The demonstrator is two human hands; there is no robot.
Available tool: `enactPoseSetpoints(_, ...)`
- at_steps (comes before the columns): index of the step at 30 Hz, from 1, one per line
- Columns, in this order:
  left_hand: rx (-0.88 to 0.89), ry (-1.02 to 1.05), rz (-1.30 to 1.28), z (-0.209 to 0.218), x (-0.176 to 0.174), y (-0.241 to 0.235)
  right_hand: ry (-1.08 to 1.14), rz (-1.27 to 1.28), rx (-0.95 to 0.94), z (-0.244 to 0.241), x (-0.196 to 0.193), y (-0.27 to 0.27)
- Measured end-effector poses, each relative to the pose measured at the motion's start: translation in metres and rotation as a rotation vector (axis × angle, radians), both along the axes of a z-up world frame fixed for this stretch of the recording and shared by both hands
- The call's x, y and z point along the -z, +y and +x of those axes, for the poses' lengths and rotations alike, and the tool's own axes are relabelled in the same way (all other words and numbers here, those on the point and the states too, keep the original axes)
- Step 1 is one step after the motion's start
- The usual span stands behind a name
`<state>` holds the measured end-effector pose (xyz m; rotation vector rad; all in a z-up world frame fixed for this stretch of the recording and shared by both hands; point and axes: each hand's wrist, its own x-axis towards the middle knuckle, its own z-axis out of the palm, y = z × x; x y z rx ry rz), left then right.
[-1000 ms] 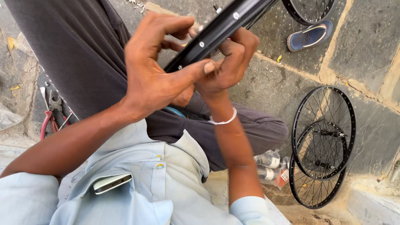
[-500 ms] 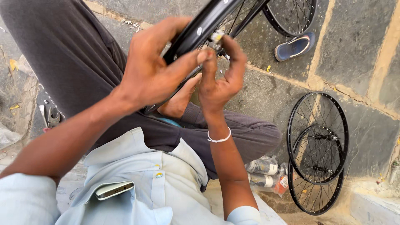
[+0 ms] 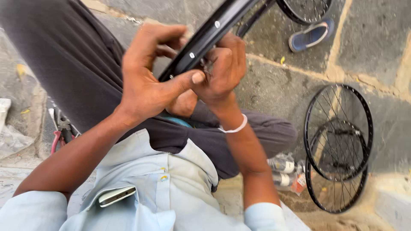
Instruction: The person is assembling a bicycle wheel by hand, threading spokes through the rim and securing them to the hub. The person works on a single wheel held in their lap, manipulating the spokes and rim to complete the assembly.
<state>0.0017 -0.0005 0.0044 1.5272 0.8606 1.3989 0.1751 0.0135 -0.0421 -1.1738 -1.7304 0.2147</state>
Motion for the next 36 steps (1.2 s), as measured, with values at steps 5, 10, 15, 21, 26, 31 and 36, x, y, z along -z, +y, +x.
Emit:
enactPoseSetpoints(5,0.173,0.069,-0.031,-0.004,-0.012,0.015,0.147,0.166,0.117,-0.034,0.005,-0.027)
enactPoseSetpoints(10,0.094,0.058,-0.028,0.004,-0.009,0.01,0.372,-0.225,-0.401,0.02,-0.013,0.008)
enactPoseSetpoints(15,-0.032,0.109,-0.046,0.007,-0.013,0.004,-0.224,0.483,0.17,-0.009,0.001,0.01)
enactPoseSetpoints(21,0.108,0.15,-0.026,-0.001,-0.019,0.013,0.21,0.039,0.128,-0.03,-0.001,-0.025)
enactPoseSetpoints(26,0.052,0.009,-0.186,0.007,-0.017,0.013,-0.037,-0.192,-0.15,0.02,-0.027,0.012)
enactPoseSetpoints(31,0.006,0.085,0.015,0.009,-0.012,0.002,-0.019,0.321,0.147,-0.025,-0.01,-0.006)
enactPoseSetpoints(36,0.174,-0.001,0.091,0.001,-0.006,0.013,0.075,0.159,0.085,-0.02,-0.007,-0.025)
